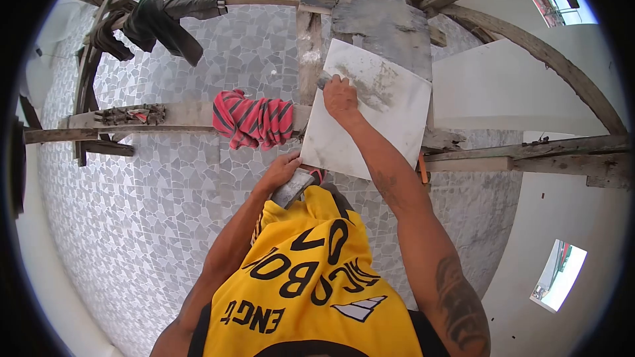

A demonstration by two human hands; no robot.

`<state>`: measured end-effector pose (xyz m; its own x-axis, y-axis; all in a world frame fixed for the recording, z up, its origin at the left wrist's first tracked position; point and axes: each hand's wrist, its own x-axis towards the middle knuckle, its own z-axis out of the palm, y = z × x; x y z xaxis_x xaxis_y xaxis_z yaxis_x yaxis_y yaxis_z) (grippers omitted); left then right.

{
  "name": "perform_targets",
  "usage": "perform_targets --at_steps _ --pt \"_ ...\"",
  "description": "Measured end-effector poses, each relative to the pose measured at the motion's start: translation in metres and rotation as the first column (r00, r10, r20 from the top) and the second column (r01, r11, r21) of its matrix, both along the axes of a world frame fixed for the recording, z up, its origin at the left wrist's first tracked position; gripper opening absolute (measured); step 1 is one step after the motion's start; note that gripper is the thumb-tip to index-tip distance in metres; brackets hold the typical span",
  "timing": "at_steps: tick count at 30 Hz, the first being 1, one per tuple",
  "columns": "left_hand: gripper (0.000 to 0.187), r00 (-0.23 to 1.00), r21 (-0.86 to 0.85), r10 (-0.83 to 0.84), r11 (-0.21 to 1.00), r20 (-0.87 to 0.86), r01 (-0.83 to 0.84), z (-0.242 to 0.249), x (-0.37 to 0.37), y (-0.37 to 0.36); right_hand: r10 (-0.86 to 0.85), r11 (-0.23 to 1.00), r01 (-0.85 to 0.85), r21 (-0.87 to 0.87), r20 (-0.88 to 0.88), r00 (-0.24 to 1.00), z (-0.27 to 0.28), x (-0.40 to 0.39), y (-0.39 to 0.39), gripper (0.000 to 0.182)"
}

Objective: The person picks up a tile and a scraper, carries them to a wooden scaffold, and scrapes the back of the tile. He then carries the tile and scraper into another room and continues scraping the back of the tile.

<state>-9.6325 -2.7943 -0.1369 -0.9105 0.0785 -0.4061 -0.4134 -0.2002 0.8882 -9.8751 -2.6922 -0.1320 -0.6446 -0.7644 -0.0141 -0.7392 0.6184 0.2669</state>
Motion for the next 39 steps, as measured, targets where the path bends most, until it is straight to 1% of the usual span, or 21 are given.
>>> perform_targets --at_steps 3,5,7,8,10,11,14,16,19,20,21,23,26,27,29,31,34,36,37,38,39 --pt "0.036 0.999 -0.114 0.000 0.994 -0.046 -0.005 -0.010 0.001 -0.001 0.089 0.996 -0.087 -0.019 0.188 0.978 0.018 0.069 0.010 0.014" --pt "0.037 0.999 0.014 0.028 0.999 0.024 -0.029 -0.020 0.014 0.001 0.100 0.987 -0.038 -0.156 0.414 0.905 0.030 0.097 0.040 0.014" --pt "0.038 0.998 0.059 0.032 0.998 0.056 -0.035 -0.031 0.014 -0.002 -0.193 0.891 0.397 -0.222 0.605 0.773 0.056 0.089 0.079 0.021" --pt "0.038 0.997 0.051 0.017 0.999 0.070 -0.020 -0.034 0.018 -0.003 -0.390 0.796 0.599 -0.088 0.682 0.618 0.072 0.076 0.101 0.030" --pt "0.039 0.996 0.065 0.002 0.998 0.090 -0.008 -0.040 0.022 -0.005 -0.435 0.683 0.706 -0.187 0.672 0.599 0.082 0.069 0.166 0.044" --pt "0.039 0.995 0.091 0.001 0.996 0.104 -0.011 -0.042 0.025 -0.004 -0.605 0.527 0.846 0.075 0.733 0.311 0.075 0.061 0.203 0.047" --pt "0.040 0.996 -0.024 -0.042 0.999 0.073 0.044 -0.039 0.030 -0.013 -0.241 0.127 0.987 -0.095 0.963 0.123 0.019 0.080 0.314 0.048" --pt "0.038 0.994 -0.121 -0.082 0.988 0.072 0.090 -0.037 0.037 -0.022 -0.148 0.087 0.982 -0.168 0.972 0.180 0.020 0.099 0.300 0.039" --pt "0.037 0.984 -0.107 -0.086 0.989 0.158 0.103 -0.038 0.047 -0.030 -0.202 0.174 0.951 -0.256 0.936 0.289 0.005 0.125 0.225 0.037" --pt "0.037 0.982 -0.108 -0.079 0.989 0.171 0.099 -0.040 0.049 -0.033 -0.290 0.289 0.956 -0.057 0.946 0.144 0.033 0.132 0.174 0.043" --pt "0.037 0.981 -0.097 -0.072 0.991 0.181 0.091 -0.041 0.052 -0.034 -0.446 0.416 0.909 0.031 0.878 0.174 0.032 0.137 0.137 0.053" --pt "0.037 0.978 -0.085 -0.049 0.994 0.202 0.067 -0.040 0.057 -0.040 -0.253 0.604 0.738 -0.301 0.806 0.535 0.007 0.153 0.091 0.056" --pt "0.037 0.964 -0.110 0.017 0.994 0.264 0.013 -0.036 0.068 -0.050 -0.336 0.630 0.749 -0.202 0.799 0.498 0.040 0.142 0.092 0.056" --pt "0.037 0.964 -0.095 0.045 0.995 0.264 -0.021 -0.037 0.075 -0.054 -0.381 0.478 0.878 -0.022 0.896 0.230 0.053 0.130 0.112 0.053" --pt "0.037 0.958 -0.060 0.102 0.994 0.267 -0.089 -0.044 0.091 -0.063 -0.227 0.183 0.966 -0.182 0.948 0.222 0.030 0.114 0.188 0.041" --pt "0.037 0.947 -0.059 0.136 0.991 0.290 -0.124 -0.048 0.104 -0.068 -0.162 0.075 0.991 -0.108 0.980 0.119 0.024 0.105 0.251 0.039" --pt "0.037 0.948 -0.109 0.128 0.989 0.290 -0.100 -0.059 0.112 -0.067 -0.319 0.222 0.967 -0.126 0.928 0.195 0.016 0.118 0.234 0.045" --pt "0.037 0.946 -0.111 0.118 0.990 0.304 -0.088 -0.059 0.110 -0.061 -0.371 0.364 0.930 -0.053 0.907 0.197 0.057 0.136 0.143 0.045" --pt "0.037 0.948 -0.088 0.114 0.992 0.297 -0.092 -0.058 0.105 -0.060 -0.500 0.482 0.876 -0.001 0.821 0.275 0.022 0.144 0.124 0.052" --pt "0.037 0.950 -0.064 0.111 0.993 0.292 -0.096 -0.058 0.098 -0.058 -0.290 0.603 0.756 -0.254 0.814 0.504 0.015 0.156 0.096 0.055" --pt "0.037 0.952 -0.040 0.109 0.994 0.287 -0.101 -0.057 0.091 -0.056 -0.337 0.702 0.702 -0.120 0.812 0.476 0.014 0.161 0.074 0.053"
